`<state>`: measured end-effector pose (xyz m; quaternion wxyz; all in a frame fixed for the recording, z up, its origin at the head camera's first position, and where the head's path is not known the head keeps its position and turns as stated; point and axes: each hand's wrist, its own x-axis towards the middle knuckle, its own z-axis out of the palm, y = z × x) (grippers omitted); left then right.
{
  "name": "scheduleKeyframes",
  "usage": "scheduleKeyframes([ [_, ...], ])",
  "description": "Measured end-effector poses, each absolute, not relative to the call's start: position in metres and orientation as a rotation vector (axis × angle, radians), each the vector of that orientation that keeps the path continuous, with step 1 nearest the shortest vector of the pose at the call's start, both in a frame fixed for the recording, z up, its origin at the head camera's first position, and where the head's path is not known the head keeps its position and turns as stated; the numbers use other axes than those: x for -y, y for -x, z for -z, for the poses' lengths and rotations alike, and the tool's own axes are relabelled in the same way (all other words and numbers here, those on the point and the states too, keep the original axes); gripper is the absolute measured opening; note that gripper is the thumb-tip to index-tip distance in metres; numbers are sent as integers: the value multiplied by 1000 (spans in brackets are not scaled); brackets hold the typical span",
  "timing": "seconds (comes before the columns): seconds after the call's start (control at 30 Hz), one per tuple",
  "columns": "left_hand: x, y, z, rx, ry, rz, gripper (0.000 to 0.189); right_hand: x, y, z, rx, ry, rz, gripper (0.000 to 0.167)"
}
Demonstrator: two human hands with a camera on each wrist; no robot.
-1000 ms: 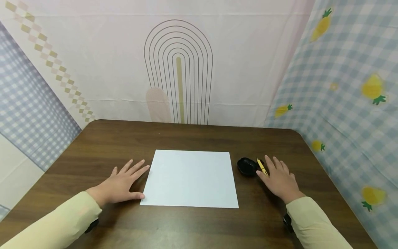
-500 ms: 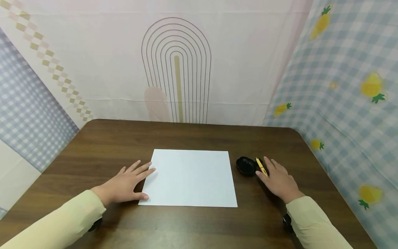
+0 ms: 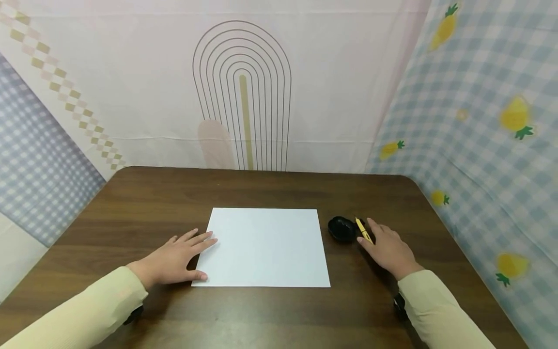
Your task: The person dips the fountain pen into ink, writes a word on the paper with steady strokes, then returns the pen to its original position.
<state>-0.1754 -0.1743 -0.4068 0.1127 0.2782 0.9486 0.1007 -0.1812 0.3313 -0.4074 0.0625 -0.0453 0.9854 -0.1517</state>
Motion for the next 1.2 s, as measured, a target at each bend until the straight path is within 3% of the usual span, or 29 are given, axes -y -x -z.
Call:
scheduleKeyframes([
  [1.2,171,175,408,-2725,-816,-257,74,-336,184,410,-2891,61,482,66],
])
